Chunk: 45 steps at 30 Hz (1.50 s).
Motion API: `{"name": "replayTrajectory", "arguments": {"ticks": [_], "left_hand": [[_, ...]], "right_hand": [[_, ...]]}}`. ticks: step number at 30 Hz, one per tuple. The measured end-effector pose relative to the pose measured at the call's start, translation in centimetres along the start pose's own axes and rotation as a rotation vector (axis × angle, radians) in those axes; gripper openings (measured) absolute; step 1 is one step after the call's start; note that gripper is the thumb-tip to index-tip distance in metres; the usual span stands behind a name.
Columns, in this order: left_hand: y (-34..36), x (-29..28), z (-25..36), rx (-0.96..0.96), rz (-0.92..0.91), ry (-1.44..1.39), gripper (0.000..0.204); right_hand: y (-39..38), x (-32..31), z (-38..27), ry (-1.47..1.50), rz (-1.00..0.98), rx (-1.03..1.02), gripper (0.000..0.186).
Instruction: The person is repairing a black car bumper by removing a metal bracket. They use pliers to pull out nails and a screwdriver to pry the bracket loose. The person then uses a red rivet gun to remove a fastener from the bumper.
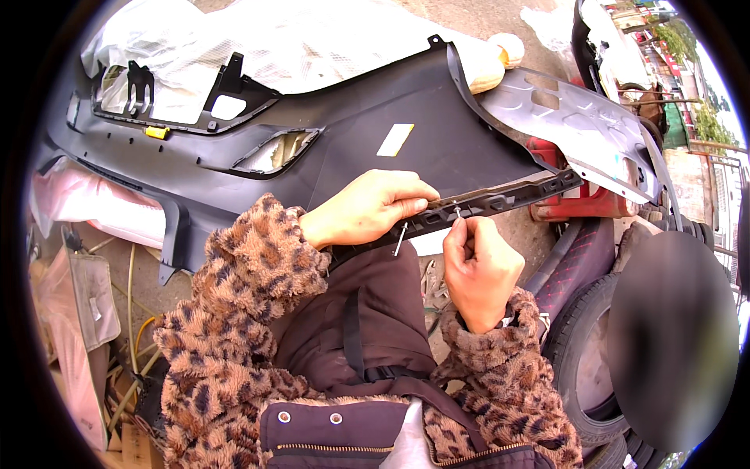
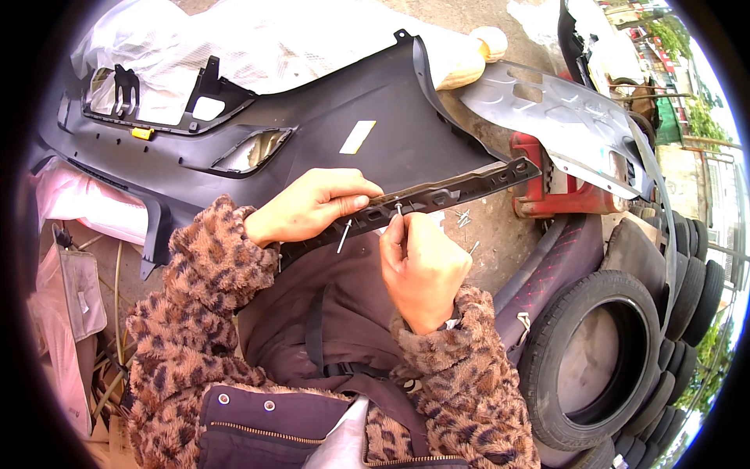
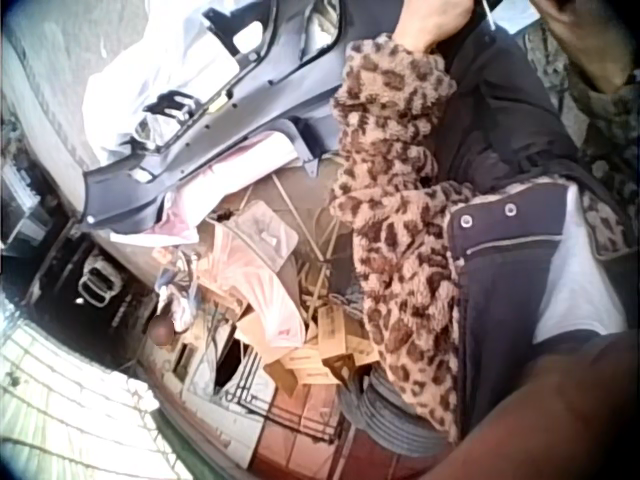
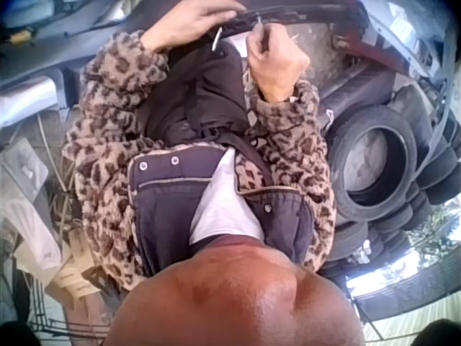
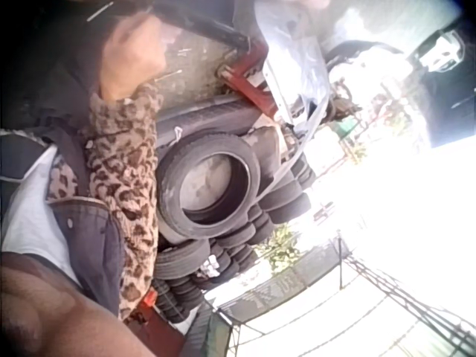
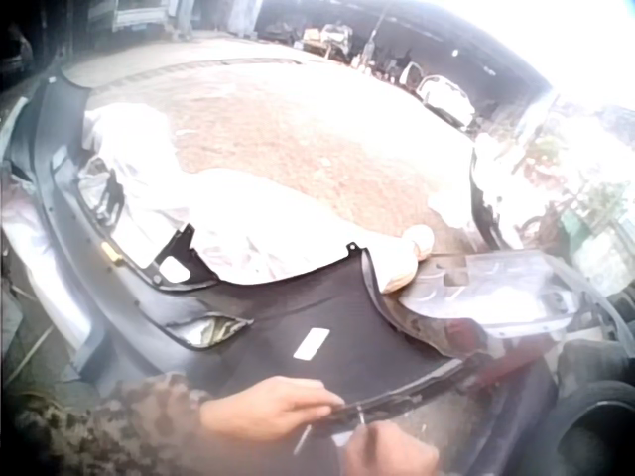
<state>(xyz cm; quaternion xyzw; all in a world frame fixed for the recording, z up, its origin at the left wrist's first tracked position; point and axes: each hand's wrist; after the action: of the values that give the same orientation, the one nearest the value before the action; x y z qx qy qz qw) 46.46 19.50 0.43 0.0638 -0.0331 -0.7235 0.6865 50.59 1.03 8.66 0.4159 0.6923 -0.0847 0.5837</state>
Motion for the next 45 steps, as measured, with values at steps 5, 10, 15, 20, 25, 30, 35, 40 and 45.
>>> {"name": "replayTrajectory", "arguments": {"ticks": [5, 10, 15, 20, 25, 30, 35, 40, 45], "left_hand": [[-0.1, -0.4, -0.4, 0.109, -0.063, 0.097, 0.025], [-0.3, -0.5, 0.1, 0.042, -0.113, 0.022, 0.024], [-0.3, -0.5, 0.2, 0.049, -0.111, 0.007, 0.024], [0.1, -0.7, 0.0, 0.043, -0.154, -0.047, 0.025], [0.7, -0.8, -0.1, 0.066, -0.204, -0.117, 0.024], [1.2, -0.8, -0.5, 0.092, -0.226, -0.228, 0.023], [2.0, -0.4, -0.7, 0.159, -0.246, -0.242, 0.021], [2.0, -0.2, 0.0, 0.118, -0.244, -0.245, 0.02], [1.5, -0.3, 0.7, 0.102, -0.224, -0.19, 0.021]], "right_hand": [[-0.4, -0.4, -0.3, 0.069, -0.004, 0.076, 0.014], [-1.8, -0.9, -0.5, 0.191, -0.022, 0.194, 0.024], [-5.4, 0.0, -1.0, 0.266, -0.148, 0.151, 0.028], [-5.5, 2.1, -3.4, 0.928, -0.539, 0.736, 0.027], [-4.7, 0.6, -3.5, 1.264, -0.555, 0.939, 0.028], [-4.1, -0.8, -3.4, 1.311, -0.559, 1.067, 0.039], [-3.4, -2.1, -2.9, 1.275, -0.581, 1.135, 0.042], [-2.8, -2.5, -3.2, 1.22, -0.585, 1.163, 0.045], [-2.5, -1.8, -3.7, 1.15, -0.638, 1.116, 0.047]]}}
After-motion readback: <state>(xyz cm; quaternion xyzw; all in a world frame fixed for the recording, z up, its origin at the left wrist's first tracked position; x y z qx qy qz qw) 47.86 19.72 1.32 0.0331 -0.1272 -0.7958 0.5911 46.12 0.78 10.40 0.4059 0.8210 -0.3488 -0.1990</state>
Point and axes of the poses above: each hand's wrist, its own y-axis towards the middle knuckle, its own x-axis out of the palm, z = x × y, and after that the axes turned 2 degrees about -x, right-handed
